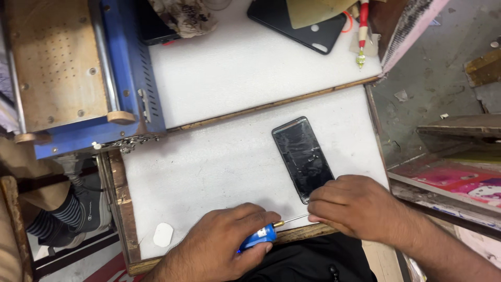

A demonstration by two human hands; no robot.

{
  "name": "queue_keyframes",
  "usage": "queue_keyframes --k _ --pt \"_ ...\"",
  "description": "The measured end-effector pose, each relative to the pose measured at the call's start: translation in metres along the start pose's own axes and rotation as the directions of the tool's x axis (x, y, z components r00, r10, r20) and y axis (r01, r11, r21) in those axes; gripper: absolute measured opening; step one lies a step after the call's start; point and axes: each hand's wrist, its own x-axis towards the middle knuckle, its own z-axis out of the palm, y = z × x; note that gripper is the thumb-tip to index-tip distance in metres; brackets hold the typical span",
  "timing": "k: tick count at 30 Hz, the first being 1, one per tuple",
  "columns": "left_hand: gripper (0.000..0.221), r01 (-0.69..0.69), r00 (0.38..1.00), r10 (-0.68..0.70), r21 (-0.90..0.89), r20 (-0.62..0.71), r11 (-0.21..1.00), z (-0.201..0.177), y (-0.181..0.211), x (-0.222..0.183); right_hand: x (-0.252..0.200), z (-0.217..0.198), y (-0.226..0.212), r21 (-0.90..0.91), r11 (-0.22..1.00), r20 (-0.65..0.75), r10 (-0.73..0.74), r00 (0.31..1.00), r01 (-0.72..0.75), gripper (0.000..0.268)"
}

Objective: The person uses a blue screwdriver to repeatedly press and scrape the cracked screen of a smartphone lying on a white foam work surface. The person holds the phone steady with one hand while applying pressure with the tool, then briefly lifts the phone to check the screen.

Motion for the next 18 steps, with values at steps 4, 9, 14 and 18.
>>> queue_keyframes --k 4,9,14,18 --pt "0.040 -0.059 0.997 0.062 -0.064 0.046 0.996 -0.007 0.012 0.002 -0.014 -0.014 0.006 0.043 0.998 0.025 -0.050 0.998 0.049 0.020" --pt "0.040 0.015 0.985 -0.012 -0.015 0.169 1.000 -0.008 0.015 0.007 -0.043 -0.019 0.012 0.034 0.997 -0.023 -0.069 0.997 0.070 0.020" --pt "0.043 -0.002 0.998 0.005 0.053 -0.067 0.999 -0.015 -0.001 0.000 -0.112 -0.036 0.058 -0.150 0.957 -0.169 0.224 0.960 -0.250 0.014" --pt "0.046 0.085 0.965 -0.035 0.184 -0.259 0.979 -0.014 -0.019 0.010 -0.161 -0.038 0.094 -0.120 0.574 -0.427 0.707 0.564 -0.810 0.028"
